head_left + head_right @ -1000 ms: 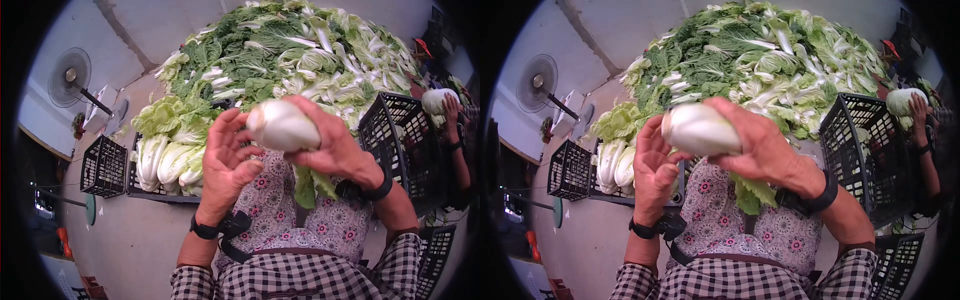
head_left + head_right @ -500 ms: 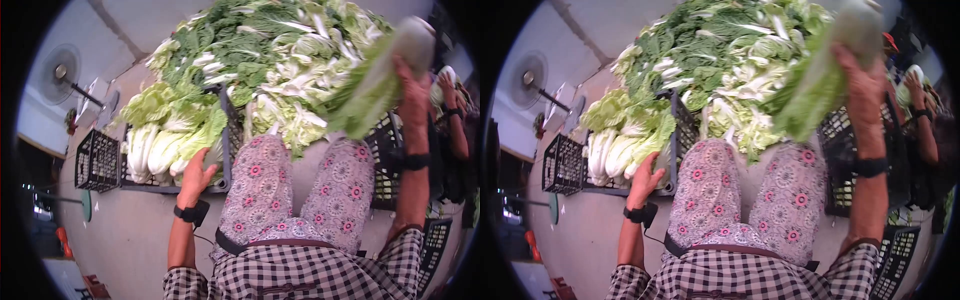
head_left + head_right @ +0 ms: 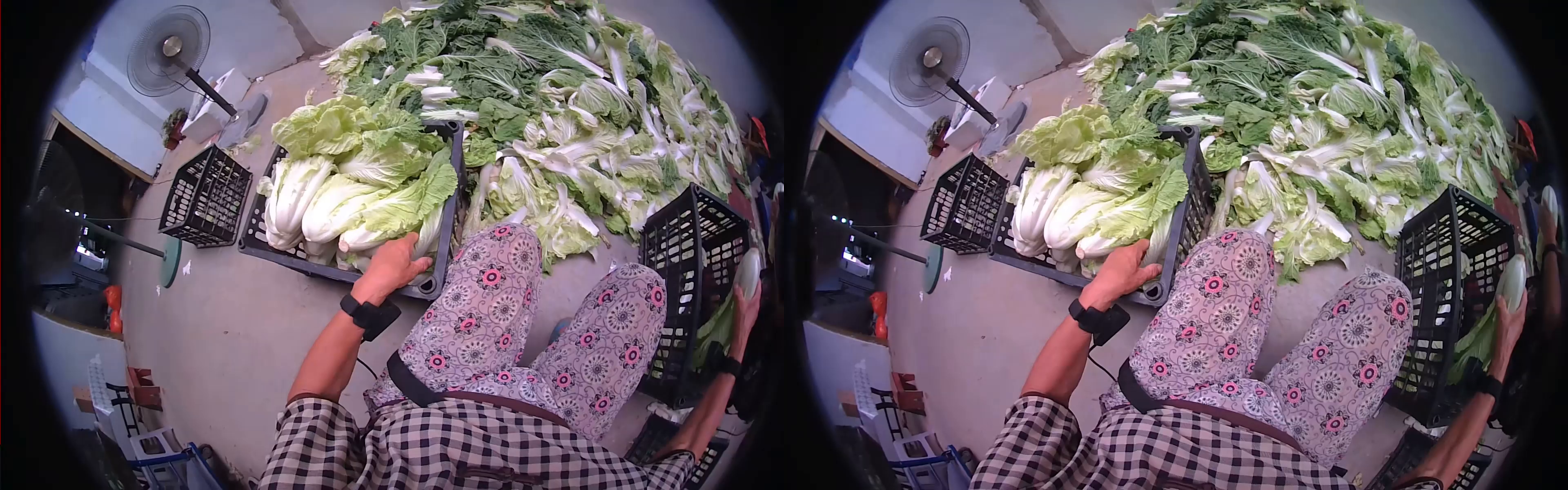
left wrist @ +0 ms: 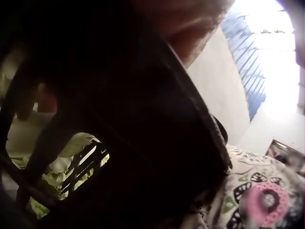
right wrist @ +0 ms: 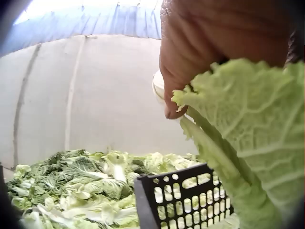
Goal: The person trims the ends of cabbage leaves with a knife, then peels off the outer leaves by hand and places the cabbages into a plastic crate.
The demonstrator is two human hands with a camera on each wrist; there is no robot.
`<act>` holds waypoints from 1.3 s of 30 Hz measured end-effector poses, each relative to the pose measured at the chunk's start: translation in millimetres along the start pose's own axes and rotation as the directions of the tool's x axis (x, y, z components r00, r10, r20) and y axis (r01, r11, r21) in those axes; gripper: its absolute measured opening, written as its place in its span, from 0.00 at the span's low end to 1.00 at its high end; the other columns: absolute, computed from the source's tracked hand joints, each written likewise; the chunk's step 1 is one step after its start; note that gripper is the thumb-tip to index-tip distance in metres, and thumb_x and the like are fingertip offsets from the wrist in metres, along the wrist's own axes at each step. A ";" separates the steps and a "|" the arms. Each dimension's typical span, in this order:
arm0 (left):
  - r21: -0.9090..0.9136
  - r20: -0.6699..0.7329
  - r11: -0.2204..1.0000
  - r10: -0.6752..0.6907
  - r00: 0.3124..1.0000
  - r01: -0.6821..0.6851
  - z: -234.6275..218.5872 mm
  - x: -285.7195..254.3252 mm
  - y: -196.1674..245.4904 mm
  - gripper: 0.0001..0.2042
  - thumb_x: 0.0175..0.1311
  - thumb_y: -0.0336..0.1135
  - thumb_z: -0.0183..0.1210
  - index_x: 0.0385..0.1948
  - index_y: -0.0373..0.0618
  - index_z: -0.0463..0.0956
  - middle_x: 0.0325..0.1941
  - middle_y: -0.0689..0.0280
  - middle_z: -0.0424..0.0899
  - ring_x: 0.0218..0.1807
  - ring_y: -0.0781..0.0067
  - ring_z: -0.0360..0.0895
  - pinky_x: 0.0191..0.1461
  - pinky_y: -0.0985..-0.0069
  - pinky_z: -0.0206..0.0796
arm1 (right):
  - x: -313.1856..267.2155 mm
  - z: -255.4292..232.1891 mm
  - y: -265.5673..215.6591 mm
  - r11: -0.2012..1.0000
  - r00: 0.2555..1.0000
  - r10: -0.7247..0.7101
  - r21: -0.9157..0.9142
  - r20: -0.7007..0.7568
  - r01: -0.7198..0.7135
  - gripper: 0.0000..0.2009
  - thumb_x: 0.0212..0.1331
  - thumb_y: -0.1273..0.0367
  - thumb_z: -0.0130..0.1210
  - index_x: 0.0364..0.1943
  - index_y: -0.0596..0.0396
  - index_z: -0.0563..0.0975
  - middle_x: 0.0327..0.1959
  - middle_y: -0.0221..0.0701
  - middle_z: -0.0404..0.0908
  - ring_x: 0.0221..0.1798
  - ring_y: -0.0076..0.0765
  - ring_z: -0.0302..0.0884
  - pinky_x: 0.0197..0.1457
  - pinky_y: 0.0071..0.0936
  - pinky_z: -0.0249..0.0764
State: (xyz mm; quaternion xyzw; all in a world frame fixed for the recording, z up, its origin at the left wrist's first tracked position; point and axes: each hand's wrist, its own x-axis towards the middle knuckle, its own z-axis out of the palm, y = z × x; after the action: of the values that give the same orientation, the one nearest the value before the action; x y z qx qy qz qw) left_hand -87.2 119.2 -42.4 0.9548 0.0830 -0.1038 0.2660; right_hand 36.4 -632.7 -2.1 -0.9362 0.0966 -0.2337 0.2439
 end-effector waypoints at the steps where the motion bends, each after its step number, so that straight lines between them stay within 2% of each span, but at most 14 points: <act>1: 0.010 -0.035 1.000 0.009 0.999 -0.008 -2.0 -2.0 -0.3 0.20 0.52 0.42 0.62 0.40 0.36 0.71 0.35 0.44 0.78 0.40 0.42 0.74 0.43 0.58 0.66 | -4.2 4.4 11.3 1.000 0.998 0.014 0.010 0.060 -0.015 0.33 0.53 0.62 0.56 0.63 0.60 0.59 0.58 0.44 0.67 0.59 0.41 0.66 0.61 0.32 0.61; 4: -0.109 -0.304 0.993 0.012 0.953 -0.047 -15.6 6.0 -15.6 0.21 0.52 0.40 0.62 0.45 0.39 0.73 0.38 0.51 0.80 0.39 0.53 0.77 0.43 0.64 0.69 | -15.3 13.6 48.0 0.992 0.964 0.109 0.031 0.242 -0.120 0.34 0.54 0.62 0.55 0.64 0.61 0.57 0.62 0.47 0.63 0.63 0.44 0.63 0.64 0.34 0.58; 6: -0.130 -0.469 0.990 -0.008 0.883 -0.060 -38.2 16.4 -26.6 0.20 0.51 0.38 0.62 0.46 0.41 0.74 0.41 0.56 0.81 0.39 0.59 0.78 0.43 0.68 0.70 | -18.2 19.7 67.3 0.987 0.975 0.088 0.117 0.206 -0.114 0.34 0.55 0.61 0.55 0.63 0.62 0.57 0.63 0.47 0.61 0.64 0.44 0.61 0.65 0.34 0.57; 11: 0.056 -0.591 0.998 0.023 0.807 0.012 -100.2 50.3 -92.9 0.21 0.50 0.38 0.63 0.46 0.40 0.73 0.45 0.53 0.79 0.47 0.54 0.76 0.52 0.66 0.67 | -0.2 12.1 27.6 0.979 0.990 0.002 0.201 0.139 -0.030 0.26 0.61 0.61 0.50 0.60 0.63 0.64 0.61 0.44 0.65 0.65 0.40 0.61 0.67 0.32 0.56; 15: 0.164 -0.800 0.951 -0.027 0.600 0.261 -139.8 31.2 -154.3 0.28 0.48 0.39 0.65 0.52 0.40 0.68 0.48 0.54 0.77 0.50 0.49 0.73 0.56 0.63 0.63 | 7.2 3.2 -8.1 0.976 0.994 -0.031 0.219 0.104 0.008 0.25 0.62 0.60 0.49 0.58 0.62 0.66 0.58 0.41 0.68 0.62 0.36 0.64 0.65 0.30 0.58; 18: 0.121 -0.787 0.873 -0.205 0.582 0.472 -133.9 13.6 -192.1 0.33 0.44 0.43 0.67 0.53 0.39 0.65 0.49 0.52 0.76 0.52 0.49 0.71 0.57 0.62 0.62 | 0.6 8.1 -48.5 0.970 0.995 -0.021 0.245 0.099 -0.004 0.25 0.62 0.59 0.50 0.58 0.62 0.66 0.57 0.40 0.69 0.61 0.34 0.65 0.64 0.29 0.58; 21: -0.228 -0.650 0.946 -0.324 0.687 0.231 -117.3 16.6 -256.2 0.37 0.40 0.47 0.68 0.53 0.36 0.63 0.49 0.48 0.75 0.52 0.47 0.71 0.57 0.60 0.61 | 2.3 19.8 -74.8 0.964 0.988 0.009 0.261 0.154 -0.049 0.25 0.62 0.59 0.51 0.58 0.62 0.66 0.56 0.38 0.70 0.59 0.33 0.66 0.63 0.29 0.59; 25: -0.016 -0.622 0.912 -0.329 0.710 0.409 -120.0 5.0 -205.0 0.37 0.41 0.48 0.66 0.52 0.34 0.62 0.46 0.44 0.76 0.49 0.45 0.73 0.54 0.58 0.63 | 1.8 32.2 -97.4 0.928 0.970 -0.132 0.368 0.206 0.048 0.23 0.62 0.63 0.51 0.57 0.62 0.67 0.56 0.36 0.70 0.58 0.30 0.66 0.61 0.26 0.61; 26: -0.049 -0.646 0.943 -0.281 0.709 0.329 -119.0 0.4 -197.2 0.34 0.42 0.48 0.66 0.51 0.37 0.64 0.46 0.46 0.76 0.50 0.47 0.73 0.54 0.59 0.63 | 0.9 36.8 -96.3 0.910 0.977 -0.106 0.415 0.185 0.021 0.21 0.62 0.65 0.51 0.56 0.63 0.67 0.56 0.36 0.70 0.59 0.30 0.66 0.62 0.25 0.60; 30: -0.025 -0.678 0.925 -0.294 0.674 0.378 -128.7 -4.0 -176.1 0.33 0.43 0.48 0.67 0.52 0.43 0.65 0.45 0.49 0.78 0.48 0.49 0.75 0.52 0.61 0.65 | 1.5 44.6 -95.5 0.943 0.954 -0.137 0.329 0.268 0.043 0.22 0.62 0.64 0.51 0.56 0.63 0.67 0.55 0.37 0.70 0.58 0.30 0.67 0.61 0.25 0.62; 33: -0.054 -0.702 0.934 -0.287 0.652 0.353 -147.9 1.1 -179.8 0.35 0.42 0.47 0.68 0.52 0.39 0.65 0.42 0.50 0.79 0.45 0.54 0.77 0.48 0.64 0.68 | -0.6 43.4 -101.4 0.921 0.942 -0.132 0.389 0.310 0.001 0.22 0.62 0.64 0.52 0.57 0.62 0.67 0.55 0.37 0.70 0.57 0.30 0.68 0.60 0.24 0.63; 35: -0.399 -0.598 0.887 -0.445 0.667 0.235 -162.8 2.6 -177.1 0.35 0.43 0.45 0.68 0.52 0.34 0.65 0.39 0.52 0.79 0.35 0.62 0.79 0.33 0.70 0.72 | -7.4 31.8 -131.5 0.912 0.904 -0.001 0.372 0.428 -0.175 0.23 0.61 0.64 0.52 0.57 0.62 0.66 0.54 0.37 0.71 0.57 0.30 0.68 0.60 0.24 0.64; 36: -0.577 -0.556 0.812 -0.468 0.687 0.086 -167.7 -3.4 -150.4 0.34 0.44 0.45 0.67 0.51 0.32 0.65 0.36 0.55 0.79 0.27 0.70 0.78 0.20 0.78 0.68 | -8.9 29.9 -132.9 0.904 0.893 0.016 0.374 0.449 -0.204 0.23 0.61 0.65 0.52 0.57 0.62 0.66 0.54 0.36 0.71 0.57 0.30 0.68 0.59 0.24 0.64; 39: -0.752 -0.413 0.658 -0.528 0.742 0.050 -181.1 -7.1 -148.6 0.29 0.51 0.45 0.63 0.50 0.34 0.66 0.35 0.56 0.80 0.26 0.69 0.79 0.20 0.75 0.70 | -11.4 33.8 -123.0 0.895 0.896 -0.036 0.413 0.443 -0.168 0.22 0.62 0.65 0.52 0.57 0.62 0.66 0.53 0.37 0.72 0.57 0.30 0.68 0.58 0.24 0.64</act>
State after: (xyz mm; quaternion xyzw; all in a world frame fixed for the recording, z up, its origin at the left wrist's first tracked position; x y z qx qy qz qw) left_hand -97.9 339.1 37.9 0.7333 0.3560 0.2004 0.5436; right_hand 51.1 -509.4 29.1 -0.8806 0.0162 -0.0237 0.4730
